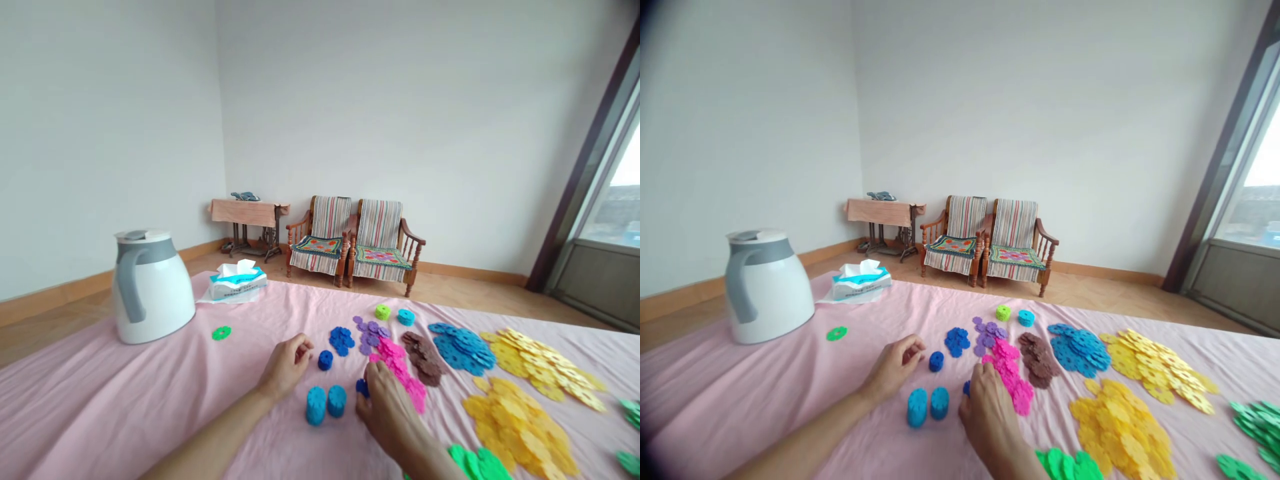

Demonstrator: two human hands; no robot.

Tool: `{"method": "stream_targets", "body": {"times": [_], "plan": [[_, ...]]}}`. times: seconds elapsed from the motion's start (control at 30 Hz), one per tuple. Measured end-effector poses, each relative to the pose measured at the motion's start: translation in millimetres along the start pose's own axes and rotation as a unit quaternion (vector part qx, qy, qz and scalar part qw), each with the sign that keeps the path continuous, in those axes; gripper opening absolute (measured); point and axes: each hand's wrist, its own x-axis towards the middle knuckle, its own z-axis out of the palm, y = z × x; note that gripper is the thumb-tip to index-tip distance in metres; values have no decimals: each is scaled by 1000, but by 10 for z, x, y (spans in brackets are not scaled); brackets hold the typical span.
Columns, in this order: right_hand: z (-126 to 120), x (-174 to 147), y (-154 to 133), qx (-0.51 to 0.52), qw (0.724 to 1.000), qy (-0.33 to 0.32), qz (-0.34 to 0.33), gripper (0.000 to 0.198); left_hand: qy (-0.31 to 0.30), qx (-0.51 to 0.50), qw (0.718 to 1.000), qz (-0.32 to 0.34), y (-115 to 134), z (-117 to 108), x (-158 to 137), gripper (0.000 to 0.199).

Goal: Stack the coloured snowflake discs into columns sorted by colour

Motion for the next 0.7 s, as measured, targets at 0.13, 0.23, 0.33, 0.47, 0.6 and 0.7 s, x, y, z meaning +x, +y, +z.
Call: {"method": "stream_targets", "body": {"times": [0.13, 0.23, 0.33, 0.47, 0.6, 0.7], "plan": [[-27, 16, -14, 15, 1000, 6, 1, 31, -9, -5, 1000, -1, 12, -14, 7, 13], [-26, 18, -2, 21, 1000, 8, -4, 29, -12, -3, 1000, 1, 25, -20, 2, 14], [-2, 16, 17, 25, 1000, 16, -7, 30, -12, 9, 1000, 7, 34, -21, -4, 16], [31, 17, 39, 30, 999, 25, -4, 28, -13, 10, 1000, 12, 38, -21, -6, 15], [26, 8, 40, 37, 999, 26, -5, 28, -19, 12, 1000, 13, 44, -24, -8, 16], [8, 4, 30, 40, 999, 25, -7, 25, -19, 13, 1000, 13, 42, -22, -11, 16]]}}
